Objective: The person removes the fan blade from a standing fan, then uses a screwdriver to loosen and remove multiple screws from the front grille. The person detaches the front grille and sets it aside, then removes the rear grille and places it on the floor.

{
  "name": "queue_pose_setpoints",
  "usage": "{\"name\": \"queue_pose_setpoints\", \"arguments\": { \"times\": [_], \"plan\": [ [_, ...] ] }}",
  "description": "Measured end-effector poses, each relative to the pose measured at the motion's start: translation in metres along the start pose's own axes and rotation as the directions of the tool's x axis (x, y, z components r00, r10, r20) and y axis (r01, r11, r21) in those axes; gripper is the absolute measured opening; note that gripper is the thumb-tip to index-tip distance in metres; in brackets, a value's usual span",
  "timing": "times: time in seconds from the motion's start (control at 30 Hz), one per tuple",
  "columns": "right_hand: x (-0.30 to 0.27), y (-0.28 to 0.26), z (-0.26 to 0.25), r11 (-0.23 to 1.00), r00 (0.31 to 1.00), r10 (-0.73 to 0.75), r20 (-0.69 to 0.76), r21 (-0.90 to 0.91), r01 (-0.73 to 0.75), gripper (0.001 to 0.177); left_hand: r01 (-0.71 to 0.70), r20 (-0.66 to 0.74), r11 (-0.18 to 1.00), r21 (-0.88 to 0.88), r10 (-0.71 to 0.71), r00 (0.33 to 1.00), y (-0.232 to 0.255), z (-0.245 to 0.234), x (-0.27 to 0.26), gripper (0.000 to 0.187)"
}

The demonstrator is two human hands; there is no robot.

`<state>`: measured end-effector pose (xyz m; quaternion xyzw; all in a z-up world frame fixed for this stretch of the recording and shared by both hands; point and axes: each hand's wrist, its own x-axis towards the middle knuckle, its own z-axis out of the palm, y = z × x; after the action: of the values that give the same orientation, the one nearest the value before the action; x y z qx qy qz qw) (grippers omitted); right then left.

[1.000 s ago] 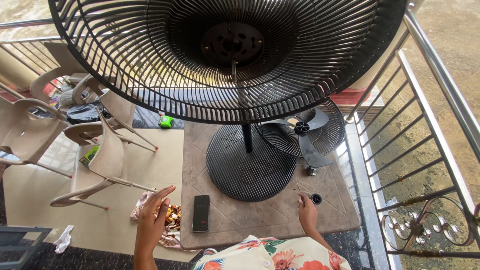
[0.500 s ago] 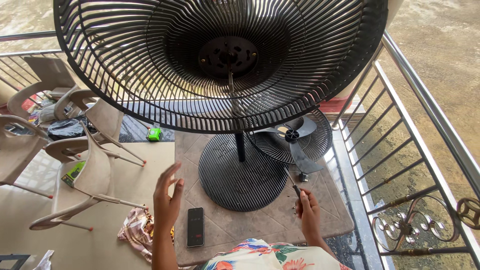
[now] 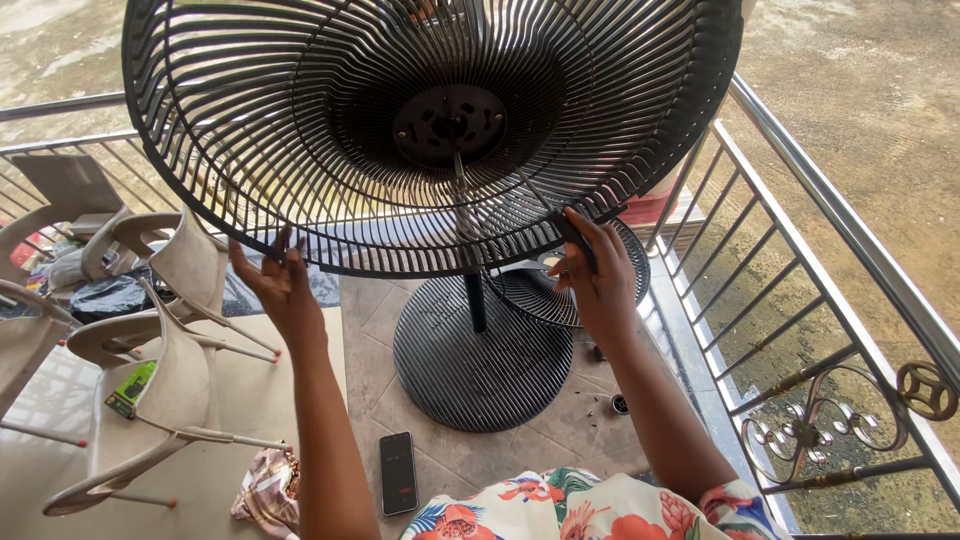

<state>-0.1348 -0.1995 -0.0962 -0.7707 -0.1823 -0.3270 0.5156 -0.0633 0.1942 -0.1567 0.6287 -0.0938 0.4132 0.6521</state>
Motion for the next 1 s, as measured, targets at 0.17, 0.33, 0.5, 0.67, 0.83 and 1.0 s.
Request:
{"name": "queue_pose_setpoints", "arguments": {
  "times": [0.17,0.33,0.5,0.67,0.83,1.0],
  "plan": [
    [0.029,-0.016,0.007,0.975,0.993,-0.117,-0.001,-0.191,0.115,0.035,0.041,-0.064,0.971,0.234,-0.027,0.998,0.001,0.014,-0.013,0.047],
    [0.047,-0.014,0.012,0.961,0.995,-0.097,-0.036,-0.263,0.084,0.036,-0.018,-0.012,0.984,0.175,0.02,1.0,0.009,0.018,-0.016,0.042],
    [0.053,-0.012,0.018,0.958,0.994,-0.095,-0.052,-0.278,0.077,0.035,0.047,0.006,0.987,0.154,-0.048,0.999,0.013,0.018,-0.015,0.047],
    [0.053,-0.007,0.024,0.968,0.993,-0.095,-0.074,-0.239,0.074,0.035,0.051,0.021,0.989,0.137,-0.054,0.998,0.014,0.016,-0.013,0.049],
    [0.054,-0.003,0.026,0.965,0.989,-0.116,-0.088,-0.244,0.091,0.036,0.044,0.044,0.99,0.135,-0.05,0.998,0.018,0.016,-0.015,0.049],
    [0.054,-0.002,0.03,0.955,0.99,-0.124,-0.064,-0.278,0.102,0.036,0.041,0.033,0.984,0.174,-0.048,0.998,0.023,0.018,-0.015,0.048]
  ]
}}
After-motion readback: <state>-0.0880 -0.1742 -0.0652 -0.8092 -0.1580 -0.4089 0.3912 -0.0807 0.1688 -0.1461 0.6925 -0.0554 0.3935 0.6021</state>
